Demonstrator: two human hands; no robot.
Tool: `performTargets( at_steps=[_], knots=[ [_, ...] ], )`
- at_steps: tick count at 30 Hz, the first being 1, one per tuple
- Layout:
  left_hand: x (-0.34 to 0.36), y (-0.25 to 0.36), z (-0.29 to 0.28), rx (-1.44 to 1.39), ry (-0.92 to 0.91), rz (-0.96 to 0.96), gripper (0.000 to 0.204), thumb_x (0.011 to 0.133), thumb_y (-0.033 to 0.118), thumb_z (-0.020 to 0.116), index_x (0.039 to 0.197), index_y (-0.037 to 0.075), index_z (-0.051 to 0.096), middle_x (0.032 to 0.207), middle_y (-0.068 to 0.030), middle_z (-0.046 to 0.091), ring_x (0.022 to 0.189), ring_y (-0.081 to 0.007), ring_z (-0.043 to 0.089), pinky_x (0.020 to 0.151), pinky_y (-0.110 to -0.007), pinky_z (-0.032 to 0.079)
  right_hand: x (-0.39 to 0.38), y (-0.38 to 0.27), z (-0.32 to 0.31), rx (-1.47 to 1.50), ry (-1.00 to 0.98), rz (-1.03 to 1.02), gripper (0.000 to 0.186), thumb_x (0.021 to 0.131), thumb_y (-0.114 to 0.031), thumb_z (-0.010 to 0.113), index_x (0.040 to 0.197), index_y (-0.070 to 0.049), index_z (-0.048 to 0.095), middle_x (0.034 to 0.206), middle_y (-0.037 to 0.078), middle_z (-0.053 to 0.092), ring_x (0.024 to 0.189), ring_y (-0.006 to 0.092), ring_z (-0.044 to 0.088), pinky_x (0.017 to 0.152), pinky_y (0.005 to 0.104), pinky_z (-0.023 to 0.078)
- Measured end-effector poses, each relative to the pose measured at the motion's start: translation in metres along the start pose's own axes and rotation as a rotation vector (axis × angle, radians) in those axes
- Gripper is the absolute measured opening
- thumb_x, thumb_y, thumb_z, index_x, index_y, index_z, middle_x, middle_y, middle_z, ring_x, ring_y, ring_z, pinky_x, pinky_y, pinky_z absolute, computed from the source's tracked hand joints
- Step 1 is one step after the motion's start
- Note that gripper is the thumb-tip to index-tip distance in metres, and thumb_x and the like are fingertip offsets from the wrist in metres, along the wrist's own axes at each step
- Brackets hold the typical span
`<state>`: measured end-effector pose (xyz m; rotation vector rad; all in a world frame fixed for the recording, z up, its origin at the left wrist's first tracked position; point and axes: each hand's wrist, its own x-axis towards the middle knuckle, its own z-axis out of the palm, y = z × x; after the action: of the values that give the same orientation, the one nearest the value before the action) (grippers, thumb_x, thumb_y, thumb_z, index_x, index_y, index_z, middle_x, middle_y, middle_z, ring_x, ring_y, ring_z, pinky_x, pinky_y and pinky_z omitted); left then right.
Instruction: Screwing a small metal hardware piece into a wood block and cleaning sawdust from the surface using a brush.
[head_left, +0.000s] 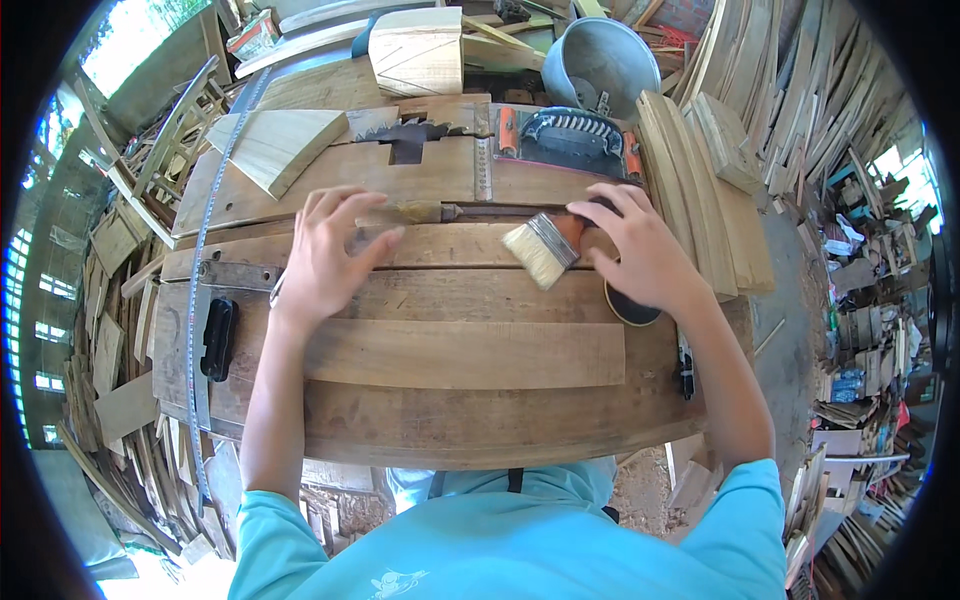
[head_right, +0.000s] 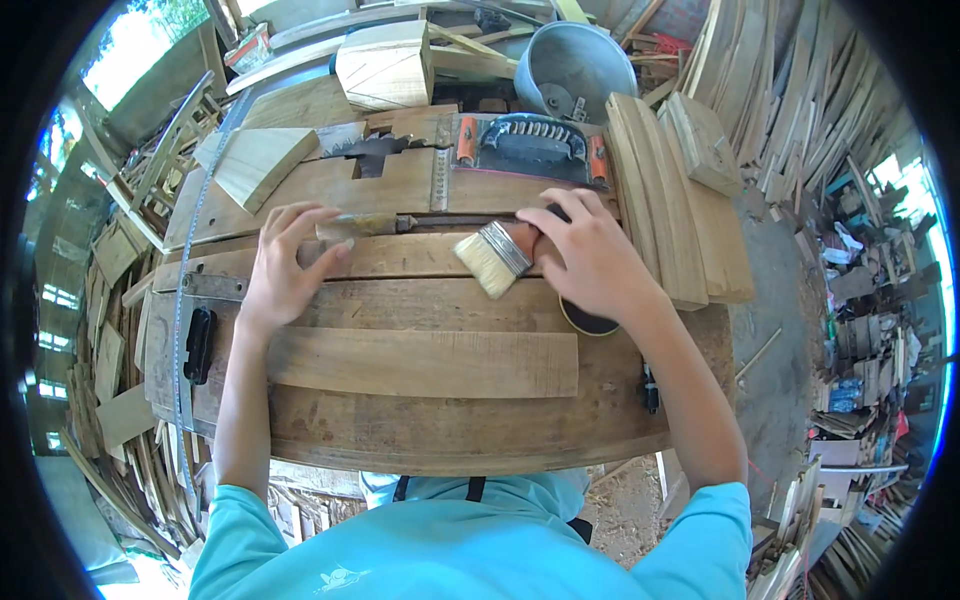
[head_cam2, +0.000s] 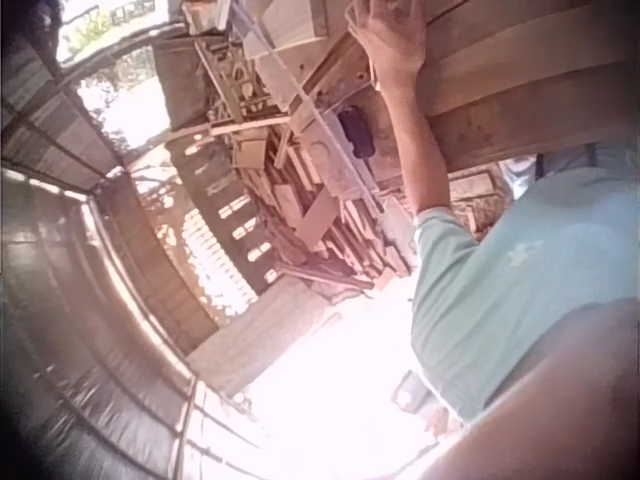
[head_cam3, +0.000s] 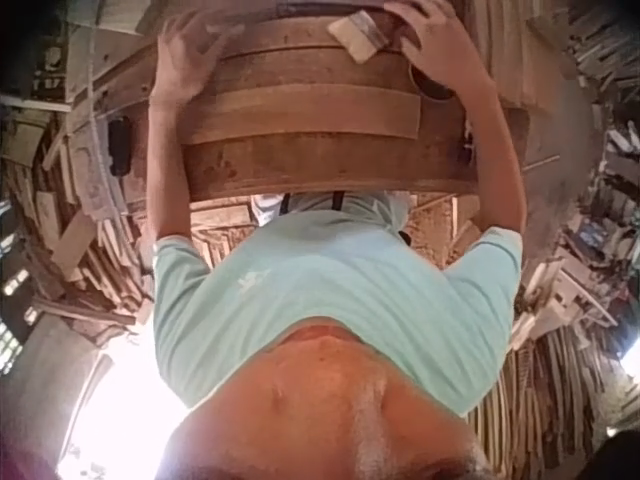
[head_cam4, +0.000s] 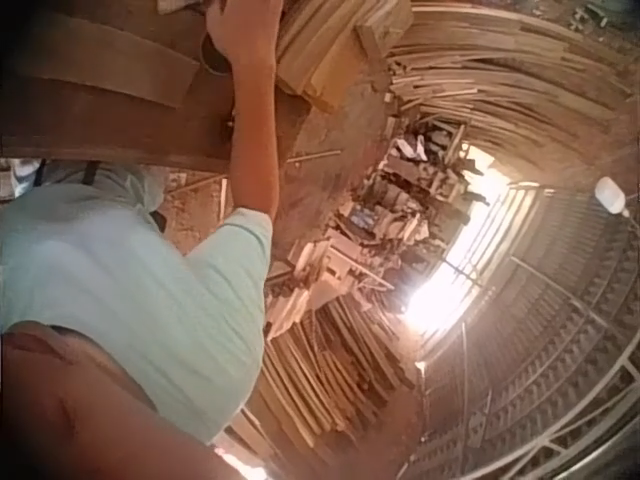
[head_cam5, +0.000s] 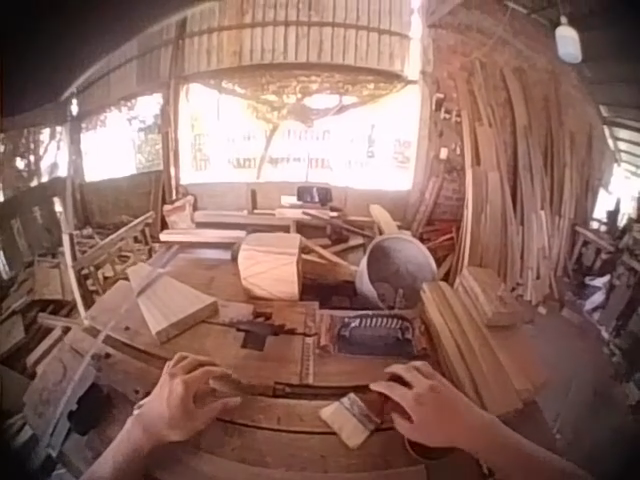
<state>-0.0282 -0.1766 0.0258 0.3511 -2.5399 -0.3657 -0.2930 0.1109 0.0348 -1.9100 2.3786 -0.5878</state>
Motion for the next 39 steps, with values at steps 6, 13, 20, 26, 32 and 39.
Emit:
performTargets(
  at_steps=[6, 13, 20, 26, 32, 39],
  knots=[
    [-0.013, 0.03, -0.018, -0.294, -0.181, 0.059, 0.042, 0.089, 0.031, 0.085, 0.116, 0.001, 0.074, 0.105, -0.0166, 0.076, 0.101, -0.0326, 0.072, 0.096, -0.045, 0.056, 0.029, 0.028, 0.004, -0.459, -0.062, 0.036, 0.04, 0.074, -0.003, 0.075, 0.113, -0.009, 0.073, 0.114, 0.012, 0.068, 0.122, 0.0332, 0.059, 0.106, 0.0439, 0.047],
    [-0.024, 0.055, -0.013, -0.368, -0.302, 0.25, 0.061, 0.083, 0.043, 0.088, 0.125, 0.002, 0.07, 0.113, -0.0159, 0.072, 0.11, -0.0325, 0.067, 0.102, -0.046, 0.052, 0.021, 0.015, -0.055, 0.045, -0.193, 0.122, 0.025, 0.076, -0.005, 0.077, 0.099, 0.0, 0.07, 0.089, 0.012, 0.068, 0.086, 0.0224, 0.069, 0.077, 0.0357, 0.056],
    [-0.036, 0.075, -0.006, -0.323, -0.464, 0.265, 0.087, 0.08, 0.049, 0.088, 0.148, 0.008, 0.053, 0.137, -0.0171, 0.057, 0.13, -0.0378, 0.054, 0.113, -0.05, 0.045, 0.002, -0.032, -0.109, 0.526, -0.105, 0.464, 0.023, 0.088, -0.01, 0.083, 0.107, -0.001, 0.076, 0.086, 0.003, 0.072, 0.078, 0.0096, 0.069, 0.07, 0.0273, 0.054],
    [-0.037, 0.079, 0.006, -0.309, -0.547, 0.269, 0.087, 0.077, 0.05, 0.089, 0.147, 0.009, 0.057, 0.134, -0.0158, 0.059, 0.127, -0.0372, 0.056, 0.112, -0.049, 0.046, -0.014, -0.049, -0.077, 0.601, 0.046, 0.168, 0.024, 0.088, -0.007, 0.081, 0.111, -0.001, 0.077, 0.099, 0.01, 0.076, 0.084, 0.0155, 0.071, 0.073, 0.0288, 0.055],
    [-0.038, 0.073, 0.004, -0.269, -0.556, 0.2, 0.077, 0.074, 0.048, 0.091, 0.134, 0.006, 0.064, 0.121, -0.014, 0.061, 0.119, -0.0366, 0.06, 0.106, -0.046, 0.049, -0.009, -0.089, -0.077, 0.334, -0.11, 0.018, 0.027, 0.093, -0.004, 0.077, 0.12, -0.004, 0.074, 0.108, 0.015, 0.075, 0.084, 0.0248, 0.073, 0.075, 0.0345, 0.059],
    [-0.032, 0.068, -0.002, -0.267, -0.508, 0.174, 0.075, 0.07, 0.043, 0.094, 0.129, 0.006, 0.067, 0.115, -0.0143, 0.061, 0.113, -0.0374, 0.061, 0.102, -0.046, 0.05, -0.045, -0.097, -0.109, 0.353, -0.305, -0.066, 0.032, 0.085, -0.004, 0.083, 0.116, -0.005, 0.076, 0.1, 0.012, 0.075, 0.078, 0.0297, 0.073, 0.07, 0.0354, 0.059]
  ],
)
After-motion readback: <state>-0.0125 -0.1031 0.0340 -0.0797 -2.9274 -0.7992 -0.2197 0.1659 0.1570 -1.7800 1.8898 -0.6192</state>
